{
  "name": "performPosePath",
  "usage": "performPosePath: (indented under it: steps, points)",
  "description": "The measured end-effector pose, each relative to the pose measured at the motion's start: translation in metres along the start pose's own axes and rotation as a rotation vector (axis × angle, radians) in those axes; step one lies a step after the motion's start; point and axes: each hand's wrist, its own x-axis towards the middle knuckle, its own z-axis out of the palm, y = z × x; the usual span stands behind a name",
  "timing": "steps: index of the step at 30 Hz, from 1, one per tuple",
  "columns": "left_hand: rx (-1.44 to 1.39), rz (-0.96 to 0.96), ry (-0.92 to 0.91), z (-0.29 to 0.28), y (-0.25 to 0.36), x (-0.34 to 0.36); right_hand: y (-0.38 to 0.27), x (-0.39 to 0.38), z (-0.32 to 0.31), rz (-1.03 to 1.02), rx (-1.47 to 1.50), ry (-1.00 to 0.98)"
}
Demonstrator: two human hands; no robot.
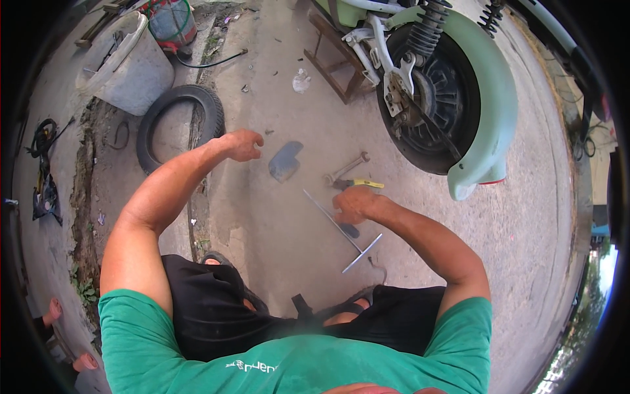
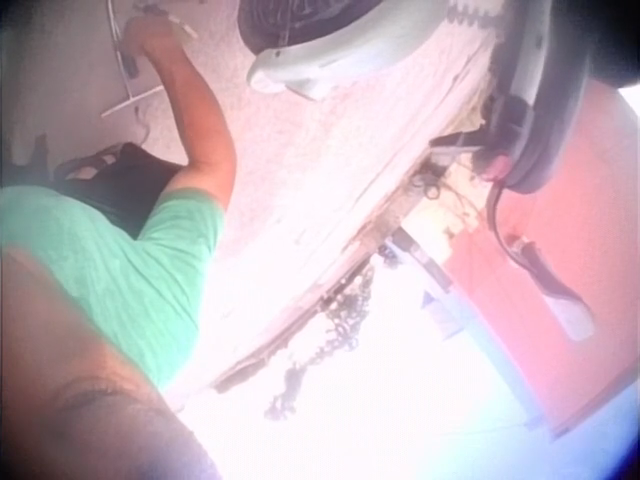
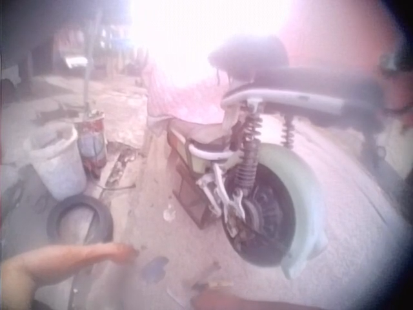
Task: The person uses a T-handle wrench and a screwdriver to loosen and remove screws from the rear bodywork and mechanical components of a scooter.
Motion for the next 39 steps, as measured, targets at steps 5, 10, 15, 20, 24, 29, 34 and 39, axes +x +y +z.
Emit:
performPosePath:
  steps: [5,10,15,20,24,29,34,39]
  points:
    - [-0.042,-0.034,-0.040,-0.006,0.011,-0.003,0.008,0.006,-0.002,-0.049,-0.042,0.026]
    - [-0.055,-0.054,-0.042,0.010,-0.013,0.000,-0.004,0.012,0.001,-0.051,-0.048,-0.019]
    - [-0.071,-0.121,-0.137,-0.004,0.003,0.003,0.000,0.010,0.006,0.013,0.008,-0.031]
    - [-0.070,-0.103,-0.099,-0.005,0.004,-0.008,0.001,0.013,0.003,-0.034,0.003,0.025]
    - [-0.045,-0.061,-0.055,-0.002,0.002,-0.007,0.008,0.011,0.005,-0.084,0.031,0.077]
    - [-0.056,-0.078,-0.058,-0.001,-0.002,-0.003,0.011,0.014,0.007,-0.093,0.005,0.056]
    - [-0.036,-0.073,-0.066,-0.001,-0.001,-0.004,0.008,0.015,0.007,-0.064,0.000,0.038]
    - [0.004,-0.046,-0.077,-0.001,0.003,0.004,0.010,0.011,0.005,-0.082,0.023,0.091]
